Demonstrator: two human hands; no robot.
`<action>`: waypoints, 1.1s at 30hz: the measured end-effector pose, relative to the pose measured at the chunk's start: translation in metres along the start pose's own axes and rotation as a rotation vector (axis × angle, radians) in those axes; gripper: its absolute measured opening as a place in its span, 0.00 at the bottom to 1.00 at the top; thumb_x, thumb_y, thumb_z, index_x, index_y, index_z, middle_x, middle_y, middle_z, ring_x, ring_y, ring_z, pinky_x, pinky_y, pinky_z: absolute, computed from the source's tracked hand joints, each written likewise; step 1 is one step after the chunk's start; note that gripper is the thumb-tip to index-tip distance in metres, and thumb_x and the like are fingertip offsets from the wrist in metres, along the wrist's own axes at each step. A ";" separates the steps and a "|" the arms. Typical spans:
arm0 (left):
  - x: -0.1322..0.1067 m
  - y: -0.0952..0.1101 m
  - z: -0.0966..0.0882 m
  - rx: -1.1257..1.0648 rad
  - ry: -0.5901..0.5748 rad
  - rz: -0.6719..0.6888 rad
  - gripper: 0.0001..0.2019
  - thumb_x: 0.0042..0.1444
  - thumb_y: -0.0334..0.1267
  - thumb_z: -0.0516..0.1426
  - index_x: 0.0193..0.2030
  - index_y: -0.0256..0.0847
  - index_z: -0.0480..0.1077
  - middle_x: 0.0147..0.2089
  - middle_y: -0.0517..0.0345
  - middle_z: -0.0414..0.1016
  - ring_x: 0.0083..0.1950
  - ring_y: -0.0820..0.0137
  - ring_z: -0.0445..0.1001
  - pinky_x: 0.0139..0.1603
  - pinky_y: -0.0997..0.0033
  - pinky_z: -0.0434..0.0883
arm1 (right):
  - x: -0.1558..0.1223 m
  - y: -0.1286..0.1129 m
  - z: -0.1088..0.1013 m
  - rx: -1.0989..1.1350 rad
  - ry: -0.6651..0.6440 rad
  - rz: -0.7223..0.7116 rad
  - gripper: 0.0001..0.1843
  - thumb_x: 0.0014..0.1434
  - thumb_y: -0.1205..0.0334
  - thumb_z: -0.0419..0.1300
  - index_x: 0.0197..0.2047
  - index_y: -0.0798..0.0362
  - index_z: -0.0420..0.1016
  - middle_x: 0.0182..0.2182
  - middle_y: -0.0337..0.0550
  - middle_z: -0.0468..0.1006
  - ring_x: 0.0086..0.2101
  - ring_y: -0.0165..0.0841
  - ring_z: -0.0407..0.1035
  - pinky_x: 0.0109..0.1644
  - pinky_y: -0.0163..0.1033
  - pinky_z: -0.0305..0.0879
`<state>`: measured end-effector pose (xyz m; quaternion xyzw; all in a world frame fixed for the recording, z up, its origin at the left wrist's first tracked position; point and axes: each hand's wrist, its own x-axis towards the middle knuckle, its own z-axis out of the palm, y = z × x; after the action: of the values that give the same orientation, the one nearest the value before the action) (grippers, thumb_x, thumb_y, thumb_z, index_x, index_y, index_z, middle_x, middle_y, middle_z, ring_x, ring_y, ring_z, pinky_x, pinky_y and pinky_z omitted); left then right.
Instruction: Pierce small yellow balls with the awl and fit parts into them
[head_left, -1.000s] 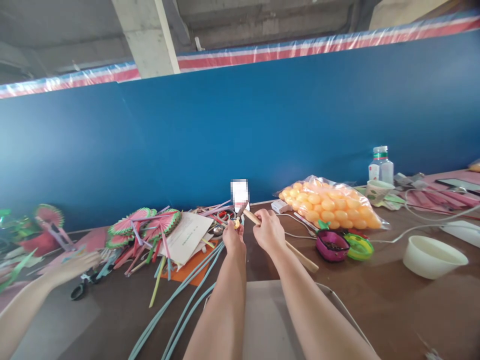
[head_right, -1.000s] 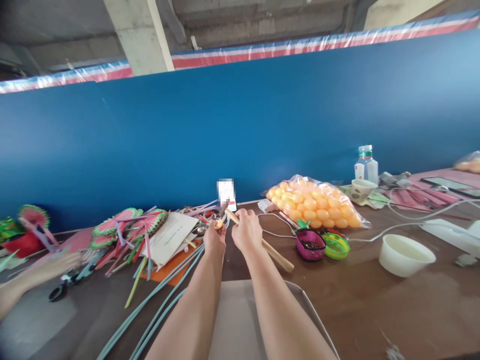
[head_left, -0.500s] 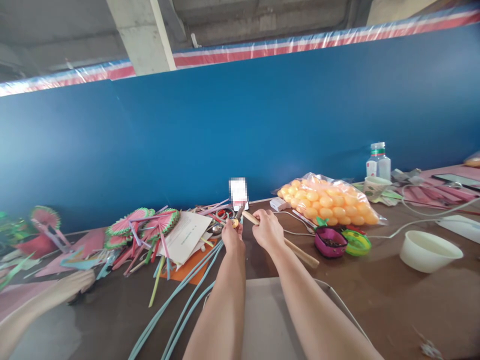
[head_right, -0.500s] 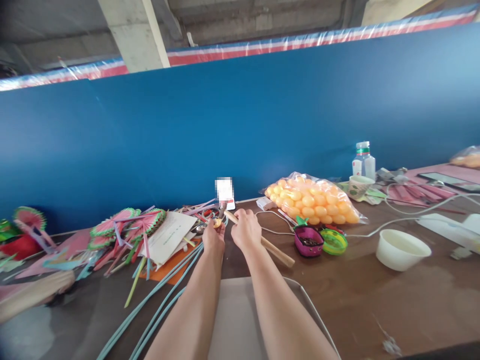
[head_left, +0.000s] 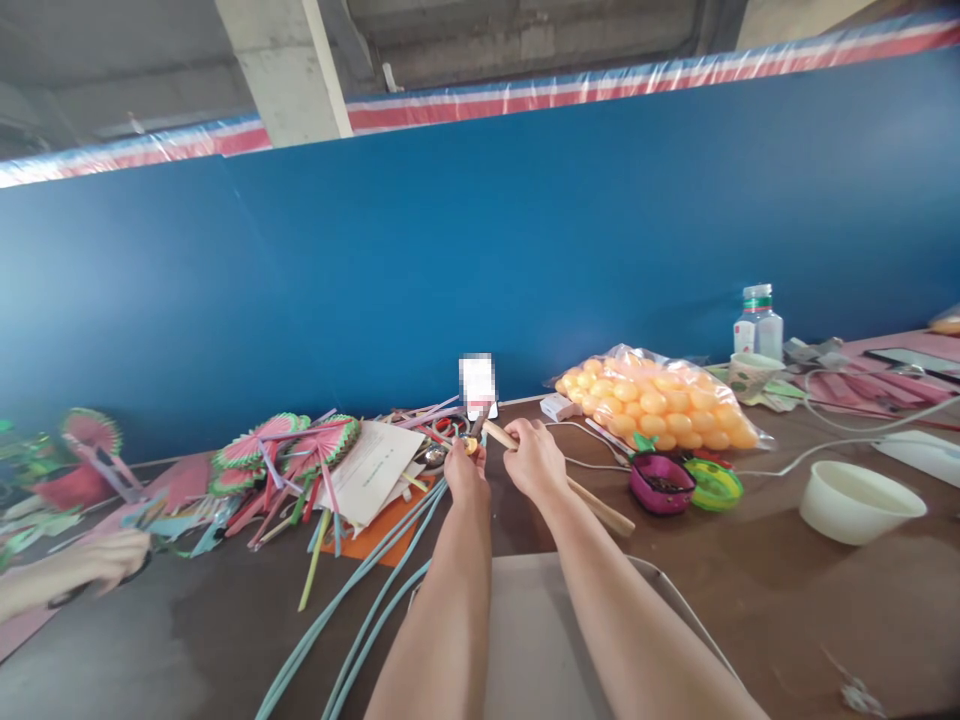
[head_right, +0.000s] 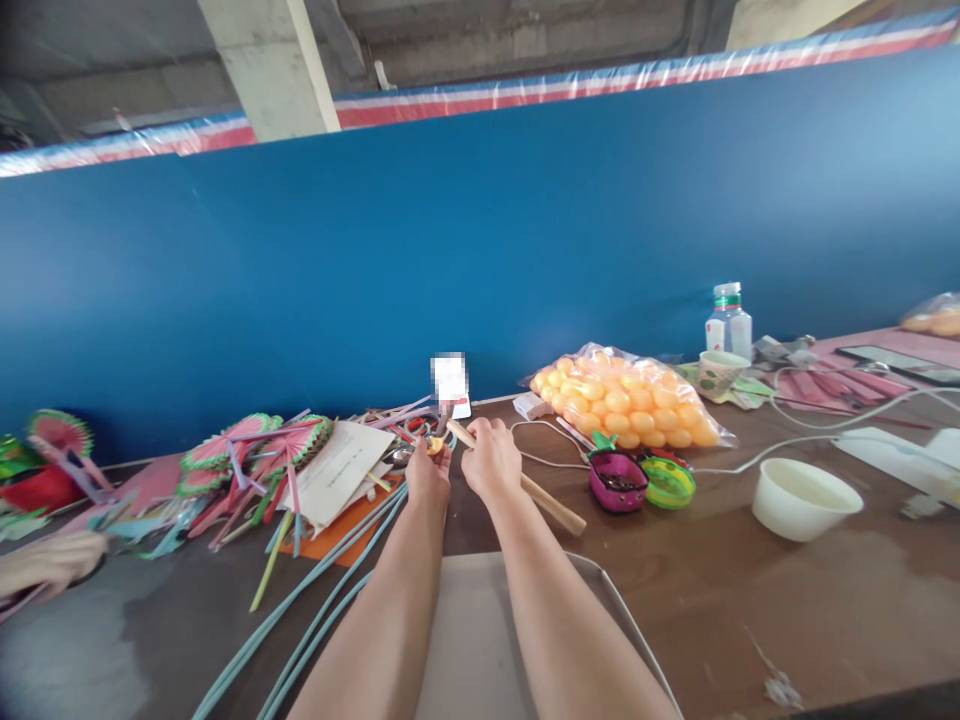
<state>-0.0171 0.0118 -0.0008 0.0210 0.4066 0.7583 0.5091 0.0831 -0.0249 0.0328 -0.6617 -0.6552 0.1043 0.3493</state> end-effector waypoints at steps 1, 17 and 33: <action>0.000 0.000 0.000 -0.002 0.007 -0.001 0.07 0.62 0.36 0.54 0.35 0.35 0.66 0.29 0.57 0.69 0.24 0.79 0.69 0.28 0.80 0.72 | 0.000 0.000 0.000 0.003 0.011 0.011 0.14 0.52 0.70 0.55 0.41 0.47 0.71 0.42 0.44 0.70 0.42 0.37 0.66 0.37 0.37 0.58; 0.006 -0.002 -0.001 -0.045 -0.003 -0.015 0.07 0.62 0.35 0.53 0.34 0.35 0.66 0.29 0.56 0.68 0.24 0.79 0.69 0.27 0.80 0.72 | 0.001 0.001 0.000 0.007 -0.029 0.025 0.15 0.52 0.70 0.55 0.42 0.46 0.71 0.43 0.43 0.70 0.42 0.37 0.67 0.37 0.38 0.59; 0.004 0.000 0.002 -0.037 0.004 -0.012 0.06 0.61 0.35 0.52 0.35 0.35 0.66 0.30 0.57 0.67 0.26 0.78 0.69 0.29 0.78 0.72 | -0.001 -0.002 -0.001 0.025 0.029 -0.011 0.15 0.53 0.70 0.55 0.43 0.47 0.72 0.44 0.44 0.70 0.43 0.37 0.66 0.40 0.38 0.61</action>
<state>-0.0182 0.0160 -0.0007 0.0078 0.3938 0.7626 0.5131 0.0816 -0.0265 0.0344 -0.6550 -0.6524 0.1012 0.3675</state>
